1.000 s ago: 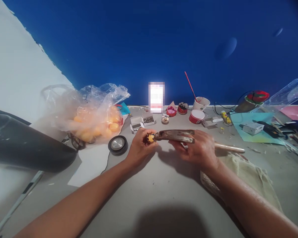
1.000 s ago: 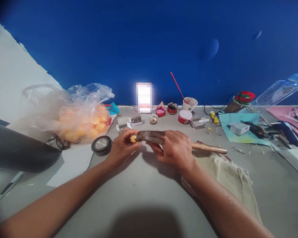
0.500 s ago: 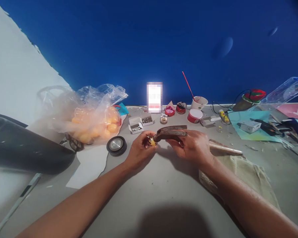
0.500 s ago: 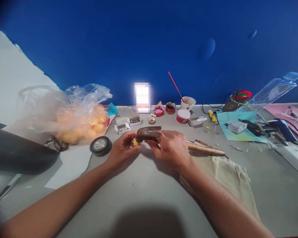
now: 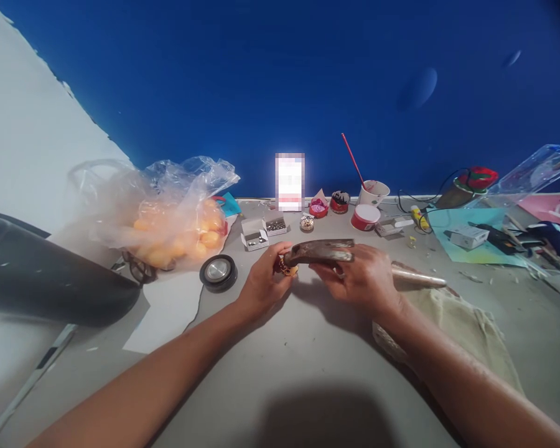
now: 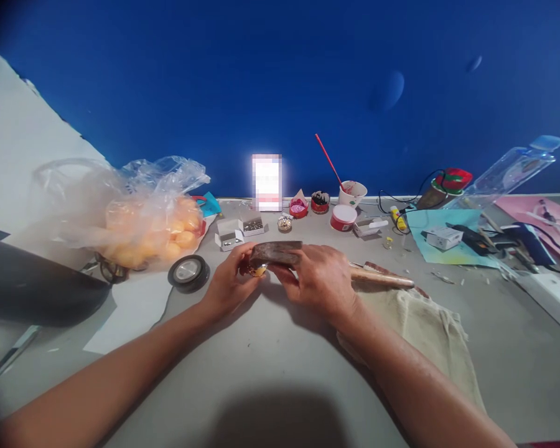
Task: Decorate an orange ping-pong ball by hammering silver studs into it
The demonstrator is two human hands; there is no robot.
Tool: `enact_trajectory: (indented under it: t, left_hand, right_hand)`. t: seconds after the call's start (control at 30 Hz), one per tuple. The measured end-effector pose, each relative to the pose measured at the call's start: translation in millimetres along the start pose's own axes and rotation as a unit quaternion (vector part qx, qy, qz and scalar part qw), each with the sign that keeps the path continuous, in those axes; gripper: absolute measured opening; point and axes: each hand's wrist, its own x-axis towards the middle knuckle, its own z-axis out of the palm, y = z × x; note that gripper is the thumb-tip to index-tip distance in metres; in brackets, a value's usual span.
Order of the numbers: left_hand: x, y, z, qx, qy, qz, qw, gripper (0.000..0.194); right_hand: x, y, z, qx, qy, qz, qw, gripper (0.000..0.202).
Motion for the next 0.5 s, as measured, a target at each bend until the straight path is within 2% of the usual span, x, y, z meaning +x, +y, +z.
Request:
enact_trajectory:
  t: [0.07, 0.2, 0.33, 0.43, 0.5]
  left_hand:
    - [0, 0, 0.3, 0.003, -0.007, -0.008, 1.000, 0.060]
    - [0, 0, 0.1, 0.002, -0.002, -0.007, 1.000, 0.058]
    - [-1, 1, 0.4, -0.007, -0.013, -0.005, 1.000, 0.061]
    - [0, 3, -1.2, -0.017, 0.014, -0.029, 0.999, 0.063]
    - [0, 6, -2.7, -0.051, 0.035, -0.069, 0.996, 0.059]
  right_hand:
    - [1, 0, 0, 0.001, -0.019, -0.001, 1.000, 0.027]
    - [1, 0, -1, 0.000, 0.010, 0.013, 1.000, 0.027]
    - [2, 1, -1, 0.007, -0.054, 0.036, 0.998, 0.024]
    - [3, 8, -1, -0.004, -0.050, 0.056, 0.997, 0.027]
    - [5, 16, -1, -0.019, -0.044, 0.086, 0.995, 0.030]
